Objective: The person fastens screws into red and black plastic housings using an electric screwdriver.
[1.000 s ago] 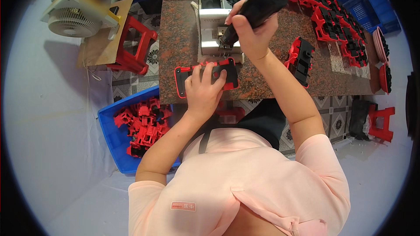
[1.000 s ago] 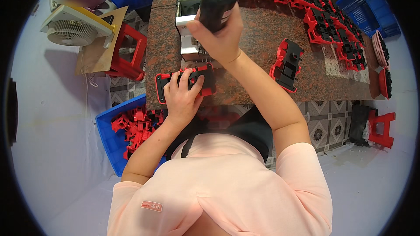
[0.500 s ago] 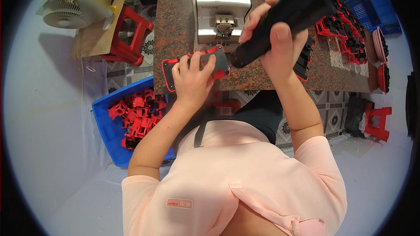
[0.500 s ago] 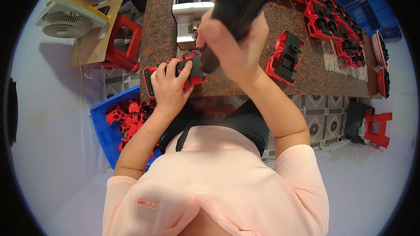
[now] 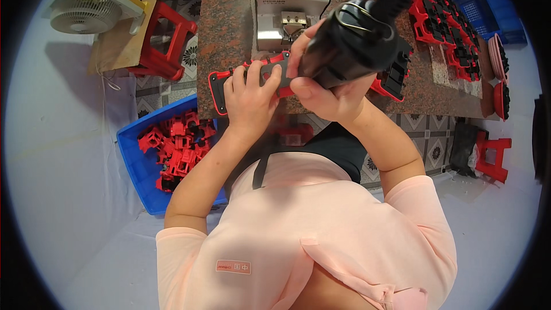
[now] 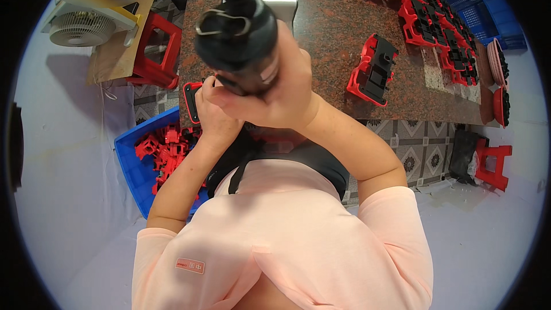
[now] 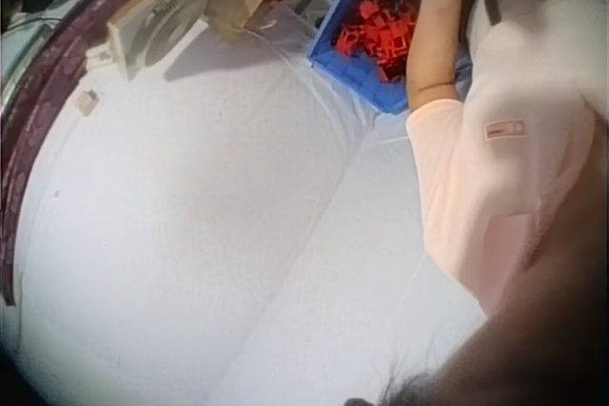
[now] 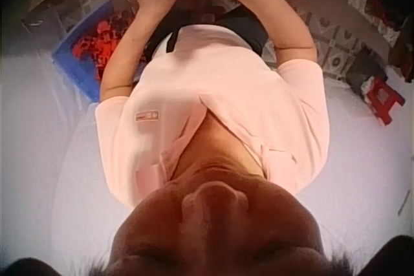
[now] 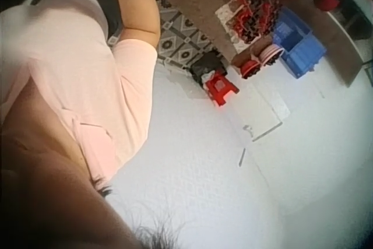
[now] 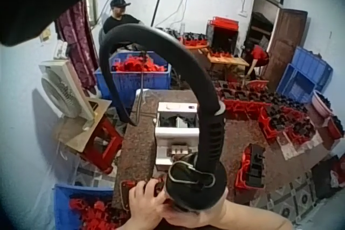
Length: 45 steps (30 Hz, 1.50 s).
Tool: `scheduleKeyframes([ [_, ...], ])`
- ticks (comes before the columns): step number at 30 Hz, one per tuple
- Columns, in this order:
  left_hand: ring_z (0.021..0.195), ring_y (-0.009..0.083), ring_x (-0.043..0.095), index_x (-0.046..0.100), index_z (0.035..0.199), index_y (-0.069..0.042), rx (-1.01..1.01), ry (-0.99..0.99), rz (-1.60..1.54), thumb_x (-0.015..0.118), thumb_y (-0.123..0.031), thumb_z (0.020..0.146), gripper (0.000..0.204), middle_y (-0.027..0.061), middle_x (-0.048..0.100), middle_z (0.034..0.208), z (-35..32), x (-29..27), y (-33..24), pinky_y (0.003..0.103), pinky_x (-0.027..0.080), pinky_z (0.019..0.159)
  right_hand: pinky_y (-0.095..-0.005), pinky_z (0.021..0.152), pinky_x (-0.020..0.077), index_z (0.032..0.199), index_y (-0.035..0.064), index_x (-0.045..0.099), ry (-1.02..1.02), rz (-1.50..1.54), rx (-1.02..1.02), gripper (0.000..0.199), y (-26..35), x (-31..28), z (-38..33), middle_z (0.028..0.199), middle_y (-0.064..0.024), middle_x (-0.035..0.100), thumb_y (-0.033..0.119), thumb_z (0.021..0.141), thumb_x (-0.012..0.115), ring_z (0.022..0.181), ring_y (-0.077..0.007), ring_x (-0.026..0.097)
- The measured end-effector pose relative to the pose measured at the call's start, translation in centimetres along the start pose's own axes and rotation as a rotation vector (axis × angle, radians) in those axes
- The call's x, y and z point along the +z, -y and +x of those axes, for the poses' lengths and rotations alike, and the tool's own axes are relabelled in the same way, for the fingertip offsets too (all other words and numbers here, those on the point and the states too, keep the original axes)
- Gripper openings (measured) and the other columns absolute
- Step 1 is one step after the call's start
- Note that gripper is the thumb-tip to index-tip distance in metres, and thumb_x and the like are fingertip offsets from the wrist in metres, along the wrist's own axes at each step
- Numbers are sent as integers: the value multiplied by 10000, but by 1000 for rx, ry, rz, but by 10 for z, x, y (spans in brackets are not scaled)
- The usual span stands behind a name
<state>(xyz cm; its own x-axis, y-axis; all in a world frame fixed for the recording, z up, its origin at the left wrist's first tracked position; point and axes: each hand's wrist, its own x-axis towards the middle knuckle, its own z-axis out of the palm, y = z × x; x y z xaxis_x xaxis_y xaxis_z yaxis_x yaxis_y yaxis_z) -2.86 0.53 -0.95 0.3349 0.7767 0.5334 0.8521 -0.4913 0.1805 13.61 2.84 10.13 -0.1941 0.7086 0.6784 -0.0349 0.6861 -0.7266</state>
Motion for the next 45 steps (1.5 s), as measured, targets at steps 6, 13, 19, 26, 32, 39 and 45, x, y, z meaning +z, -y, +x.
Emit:
scheduleKeyframes([
  [6,1088,312,499,616,1181,-242,32,27,-32,786,-177,628,583,71,521,1203,1,-2,1,442,408,871,-278,691,532,1152,-1,550,-102,-59,178,640,-1,16,1,891,-89,671,255,676,892,736,-169,660],
  [13,1141,331,497,608,1226,-192,-86,162,38,865,-174,565,710,85,523,1240,-14,-40,18,464,397,924,-295,586,531,1155,-11,461,-135,241,117,526,2,0,16,834,-119,616,396,910,685,658,-169,620],
  [19,1216,397,471,594,1257,-114,-410,169,272,829,-125,599,699,130,546,1286,-121,-123,95,502,404,998,-316,571,546,1184,-23,445,-229,180,70,630,19,-40,-9,820,-140,597,458,876,712,662,-194,620],
  [26,1233,401,460,588,1214,-45,-224,147,-36,812,-187,692,586,193,511,1305,-67,-79,53,492,371,1039,-261,562,479,1115,-12,476,-335,228,-64,443,30,-78,-5,754,-96,633,252,882,744,617,-134,601],
  [32,1202,387,514,511,1303,-8,39,311,-744,786,-343,776,682,224,556,1256,61,50,-84,430,414,1018,-293,590,529,1175,-31,491,-402,70,-249,468,58,-120,0,803,-128,641,242,882,734,632,-171,621],
  [39,1082,356,612,476,1272,71,-353,706,-1051,833,-510,665,913,271,600,1192,106,132,-174,412,481,951,-374,597,549,1181,-42,456,-453,-67,-117,552,48,-127,9,839,-154,607,382,908,680,671,-223,609],
  [45,992,240,625,568,1124,0,-123,1078,-1013,855,-450,676,697,141,651,1028,88,75,-93,327,486,877,-325,618,537,1134,-12,475,-338,-10,-168,343,-20,-93,30,831,-115,628,200,939,662,667,-178,616],
])
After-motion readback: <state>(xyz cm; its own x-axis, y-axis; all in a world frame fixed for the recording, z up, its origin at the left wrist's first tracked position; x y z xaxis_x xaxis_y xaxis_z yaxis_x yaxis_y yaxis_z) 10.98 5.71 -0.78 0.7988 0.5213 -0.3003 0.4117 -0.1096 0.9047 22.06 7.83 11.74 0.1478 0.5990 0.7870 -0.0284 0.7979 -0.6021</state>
